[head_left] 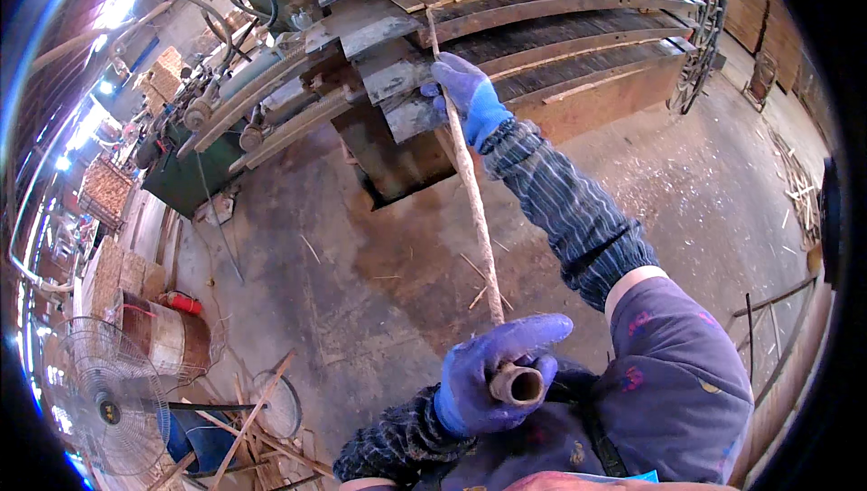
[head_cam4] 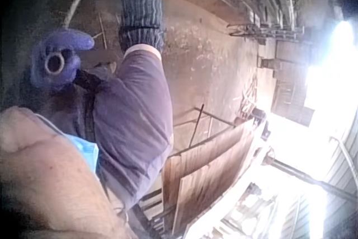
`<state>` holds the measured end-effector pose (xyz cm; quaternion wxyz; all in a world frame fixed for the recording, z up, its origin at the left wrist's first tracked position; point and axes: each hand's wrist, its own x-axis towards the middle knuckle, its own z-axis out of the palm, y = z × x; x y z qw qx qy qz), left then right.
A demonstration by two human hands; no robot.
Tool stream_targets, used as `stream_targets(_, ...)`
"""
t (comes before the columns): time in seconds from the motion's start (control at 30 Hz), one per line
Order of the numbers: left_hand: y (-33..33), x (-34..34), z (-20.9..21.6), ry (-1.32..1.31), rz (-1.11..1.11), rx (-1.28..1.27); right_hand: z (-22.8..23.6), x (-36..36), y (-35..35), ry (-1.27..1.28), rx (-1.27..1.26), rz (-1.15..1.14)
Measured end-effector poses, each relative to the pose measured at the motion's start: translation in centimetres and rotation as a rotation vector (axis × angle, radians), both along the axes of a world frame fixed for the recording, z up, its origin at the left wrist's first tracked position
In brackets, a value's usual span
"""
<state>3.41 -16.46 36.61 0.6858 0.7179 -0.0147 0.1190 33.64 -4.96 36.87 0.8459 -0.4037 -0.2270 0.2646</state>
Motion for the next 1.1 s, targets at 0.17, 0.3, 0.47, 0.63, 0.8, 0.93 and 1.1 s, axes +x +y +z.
stream_targets(0.17,-0.4,1.6,-0.7,0.033,-0.034,-0.148,0.4,1.4,-0.3,-0.069,-0.016,-0.012)
stream_targets(0.3,-0.6,1.3,-0.9,-0.171,0.062,0.266,1.3,-0.3,-1.1,-0.078,-0.057,-0.002)
stream_targets(0.47,1.8,4.4,-1.5,-0.122,0.054,0.58,2.1,5.2,2.8,-0.249,-0.096,0.104)
stream_targets(0.63,3.1,6.9,-1.6,-0.119,0.191,0.726,0.3,8.1,5.8,-0.383,-0.215,0.001)
stream_targets(0.8,2.5,7.3,-3.0,0.059,0.13,0.81,-2.4,8.2,4.2,-0.374,-0.223,0.012)
stream_targets(0.93,1.8,7.1,-4.7,0.086,0.084,0.892,-2.3,6.0,1.8,-0.439,-0.247,0.07)
stream_targets(1.1,1.3,7.4,-5.7,0.057,0.033,0.87,-4.3,8.4,1.9,-0.474,-0.189,-0.017)
